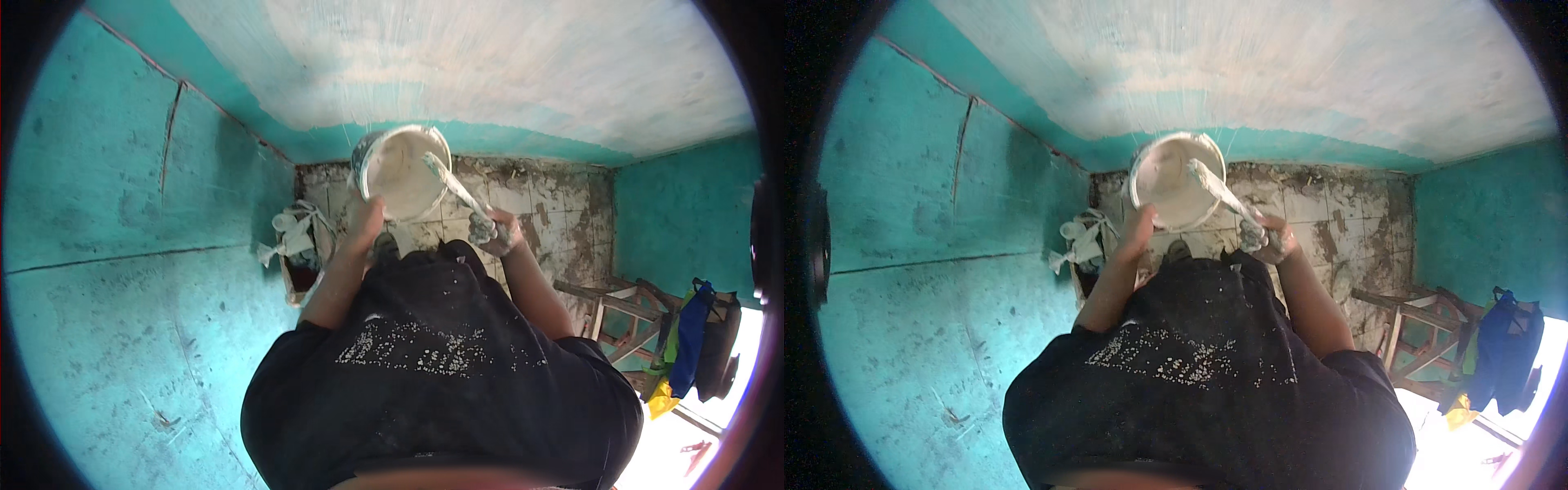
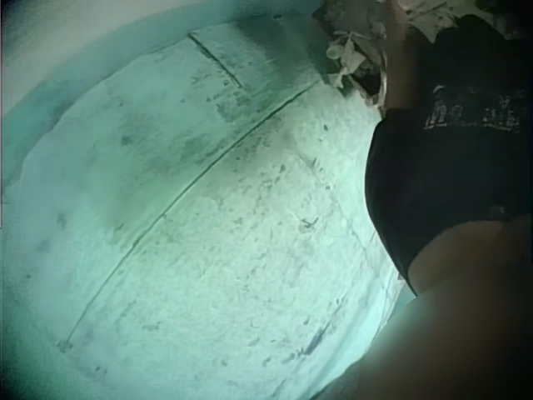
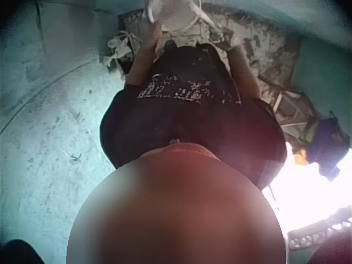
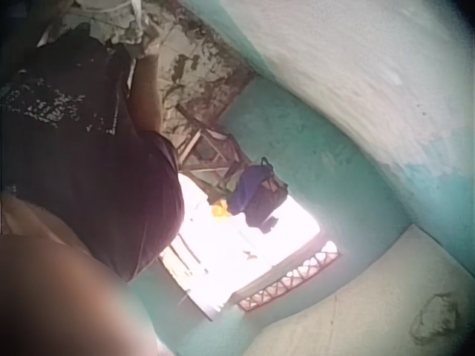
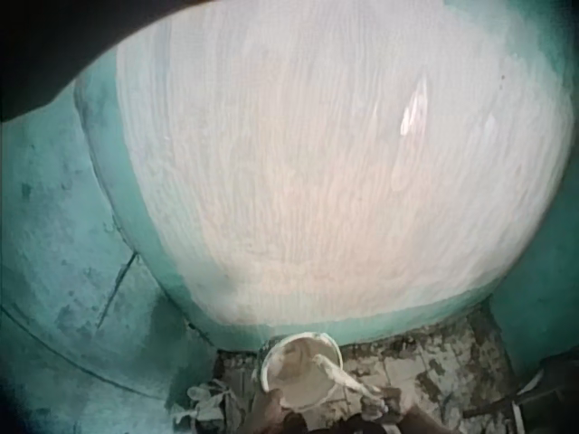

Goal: Painting a ceiling using a brush and a bucket of white paint.

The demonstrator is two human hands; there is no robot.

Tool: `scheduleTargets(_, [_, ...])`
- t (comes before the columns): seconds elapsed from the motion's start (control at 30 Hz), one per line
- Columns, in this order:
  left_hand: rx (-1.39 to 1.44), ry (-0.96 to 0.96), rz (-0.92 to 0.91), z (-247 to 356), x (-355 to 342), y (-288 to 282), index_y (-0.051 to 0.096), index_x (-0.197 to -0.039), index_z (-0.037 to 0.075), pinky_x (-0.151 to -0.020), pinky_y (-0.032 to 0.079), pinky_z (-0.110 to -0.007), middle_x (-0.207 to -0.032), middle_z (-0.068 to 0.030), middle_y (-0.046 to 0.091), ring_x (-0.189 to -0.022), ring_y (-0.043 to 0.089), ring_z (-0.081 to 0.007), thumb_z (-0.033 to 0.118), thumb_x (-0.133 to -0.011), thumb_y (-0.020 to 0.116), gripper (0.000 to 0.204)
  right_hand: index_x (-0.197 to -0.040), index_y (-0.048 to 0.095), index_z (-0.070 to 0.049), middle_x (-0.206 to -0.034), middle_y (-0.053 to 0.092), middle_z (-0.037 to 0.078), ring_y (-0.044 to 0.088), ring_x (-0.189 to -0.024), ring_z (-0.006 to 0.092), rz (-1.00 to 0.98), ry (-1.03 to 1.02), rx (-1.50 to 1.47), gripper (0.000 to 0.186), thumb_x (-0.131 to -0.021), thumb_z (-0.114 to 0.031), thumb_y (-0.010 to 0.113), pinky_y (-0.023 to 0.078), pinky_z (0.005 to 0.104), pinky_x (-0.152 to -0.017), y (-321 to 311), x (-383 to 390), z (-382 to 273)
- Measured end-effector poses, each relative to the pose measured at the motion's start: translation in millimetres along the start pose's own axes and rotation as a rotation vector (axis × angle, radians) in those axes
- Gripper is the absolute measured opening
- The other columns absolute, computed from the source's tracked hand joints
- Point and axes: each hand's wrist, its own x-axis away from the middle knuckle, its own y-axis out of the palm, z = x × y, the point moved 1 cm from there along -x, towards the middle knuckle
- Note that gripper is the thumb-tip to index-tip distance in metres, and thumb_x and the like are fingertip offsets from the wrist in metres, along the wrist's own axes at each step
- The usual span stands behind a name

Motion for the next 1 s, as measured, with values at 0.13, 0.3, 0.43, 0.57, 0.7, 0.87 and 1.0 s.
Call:
scheduleTargets(0.13, [0.184,-0.102,0.013,65.4,61.2,28.9,0.055,-0.092,-0.009,-0.071,0.044,-0.032,-0.087,-0.0119,0.057,-0.079,0.055,-0.0217,0.02,-0.075,0.046,0.035,-0.119,0.043,-0.003,-0.065,0.044,-0.002,0.041,-0.056,0.0078,0.02,-0.121,0.097,0.037,-0.085,-0.018,0.05,0.034,0.0238,-0.052,-32.5,28.0,-7.4])
scheduleTargets(0.3, [0.089,-0.387,-0.134,81.8,65.8,57.2,0.05,-0.104,-0.009,-0.074,0.046,-0.034,-0.094,-0.0147,0.056,-0.08,0.057,-0.0248,0.016,-0.074,0.045,0.04,-0.119,0.045,-0.003,-0.082,0.053,0.003,0.047,-0.063,0.0113,0.195,-0.033,0.097,0.042,-0.08,-0.016,0.051,0.038,0.0264,-0.058,-31.1,38.4,-47.0])
scheduleTargets(0.43, [0.222,-0.526,-0.144,111.5,69.6,117.1,0.05,-0.106,-0.007,-0.074,0.047,-0.034,-0.096,-0.0145,0.056,-0.079,0.058,-0.0241,0.015,-0.073,0.046,0.04,-0.107,0.052,-0.003,-0.081,0.056,0.003,0.052,-0.065,0.0136,0.311,-0.264,0.488,0.029,-0.081,-0.018,0.051,0.041,0.0273,-0.059,-177.4,53.7,-77.1])
scheduleTargets(0.57, [-0.098,-0.443,-0.099,8.2,69.4,110.3,0.051,-0.104,-0.007,-0.07,0.049,-0.034,-0.096,-0.0149,0.056,-0.083,0.059,-0.0237,0.013,-0.072,0.046,0.038,-0.08,0.056,-0.003,-0.069,0.051,0.004,0.047,-0.059,0.0115,0.296,-0.42,1.288,0.025,-0.088,-0.025,0.049,0.037,0.0297,-0.052,-141.0,49.1,-116.6])
scheduleTargets(0.7, [0.131,-0.618,0.069,81.7,86.8,133.9,0.047,-0.108,-0.007,-0.071,0.053,-0.038,-0.097,-0.0167,0.054,-0.091,0.058,-0.0272,0.012,-0.071,0.046,0.041,-0.063,0.048,-0.003,-0.052,0.038,-0.002,0.036,-0.051,0.0068,0.422,-0.351,1.072,0.039,-0.092,-0.03,0.045,0.03,0.0284,-0.045,-160.6,28.9,-147.9])
scheduleTargets(0.87, [0.227,-0.697,0.248,130.3,96.6,163.1,0.039,-0.111,-0.009,-0.073,0.054,-0.044,-0.097,-0.0189,0.053,-0.085,0.06,-0.0327,0.011,-0.072,0.044,0.044,-0.063,0.047,-0.002,-0.05,0.039,-0.001,0.037,-0.048,0.0079,0.414,-0.447,1.223,0.038,-0.092,-0.026,0.042,0.03,0.0305,-0.044,-173.8,3.2,-187.5])
scheduleTargets(1.0, [0.178,-0.738,0.166,108.7,81.8,126.8,0.036,-0.113,-0.009,-0.072,0.054,-0.047,-0.101,-0.0202,0.051,-0.085,0.06,-0.0353,0.008,-0.072,0.042,0.045,-0.067,0.049,-0.001,-0.049,0.042,0.0,0.04,-0.047,0.0094,0.437,-0.429,1.224,0.035,-0.092,-0.025,0.043,0.032,0.0301,-0.045,-153.5,-25.0,-193.1])
